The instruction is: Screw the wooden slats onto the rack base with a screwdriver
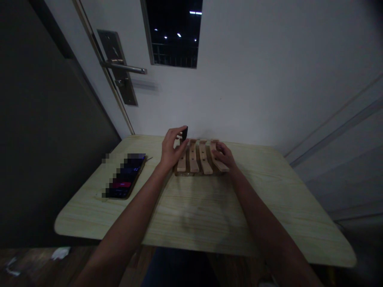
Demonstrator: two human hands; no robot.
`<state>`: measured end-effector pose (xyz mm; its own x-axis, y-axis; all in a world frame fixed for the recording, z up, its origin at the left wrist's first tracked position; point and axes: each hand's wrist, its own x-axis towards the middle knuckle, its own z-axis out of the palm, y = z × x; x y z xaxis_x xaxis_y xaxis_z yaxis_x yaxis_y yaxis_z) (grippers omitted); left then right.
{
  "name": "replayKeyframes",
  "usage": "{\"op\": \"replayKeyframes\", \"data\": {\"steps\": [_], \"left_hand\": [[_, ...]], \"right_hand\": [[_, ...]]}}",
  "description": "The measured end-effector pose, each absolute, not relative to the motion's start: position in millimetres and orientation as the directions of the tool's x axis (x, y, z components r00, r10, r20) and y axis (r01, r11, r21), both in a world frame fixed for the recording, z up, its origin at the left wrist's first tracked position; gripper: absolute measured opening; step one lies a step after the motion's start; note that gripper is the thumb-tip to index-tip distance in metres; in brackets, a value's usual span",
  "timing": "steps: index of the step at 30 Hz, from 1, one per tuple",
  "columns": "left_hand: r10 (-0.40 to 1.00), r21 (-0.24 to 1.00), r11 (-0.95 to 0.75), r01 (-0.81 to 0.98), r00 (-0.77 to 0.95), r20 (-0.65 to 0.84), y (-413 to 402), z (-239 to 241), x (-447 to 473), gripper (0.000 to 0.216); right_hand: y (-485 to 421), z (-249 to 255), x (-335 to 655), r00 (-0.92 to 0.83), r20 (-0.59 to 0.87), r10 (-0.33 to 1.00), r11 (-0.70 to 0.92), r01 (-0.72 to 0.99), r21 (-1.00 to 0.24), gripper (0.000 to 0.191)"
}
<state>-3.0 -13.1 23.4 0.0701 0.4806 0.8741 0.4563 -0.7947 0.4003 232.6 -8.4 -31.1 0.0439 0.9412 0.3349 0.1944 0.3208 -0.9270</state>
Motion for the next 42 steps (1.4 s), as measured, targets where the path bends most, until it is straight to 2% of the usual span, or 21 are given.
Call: {"op": "replayKeyframes", "data": {"steps": [5, 12, 20, 31, 38, 42], "left_hand": [[0.476, 0.405, -0.775, 0.486, 0.026, 0.879, -9.4, 20.8, -3.1, 0.041], [0.514, 0.436, -0.783, 0.445, 0.066, 0.855, -8.9, 15.5, -4.0, 0.046], [0.467, 0.391, -0.767, 0.508, 0.025, 0.884, -8.8, 19.4, -4.4, 0.043], [0.516, 0.445, -0.792, 0.417, 0.069, 0.854, -9.5, 15.4, -4.1, 0.048], [0.499, 0.414, -0.769, 0.487, 0.052, 0.865, -9.6, 18.9, -4.1, 0.050], [0.513, 0.430, -0.774, 0.465, 0.062, 0.856, -8.2, 17.3, -3.3, 0.049]], "right_hand": [[-6.8, -32.2, 231.9, 0.067, 0.332, 0.941, 0.315, 0.191, -0.930, 0.046], [-9.3, -28.6, 231.3, 0.071, 0.351, 0.934, 0.331, 0.201, -0.922, 0.044], [-9.4, -28.4, 230.0, 0.076, 0.352, 0.933, 0.333, 0.190, -0.924, 0.045], [-6.2, -32.9, 232.6, 0.040, 0.343, 0.939, 0.329, 0.195, -0.924, 0.047], [-8.8, -31.0, 230.9, 0.055, 0.342, 0.938, 0.325, 0.197, -0.925, 0.045], [-10.2, -29.5, 230.5, 0.074, 0.324, 0.943, 0.307, 0.181, -0.934, 0.044]]}}
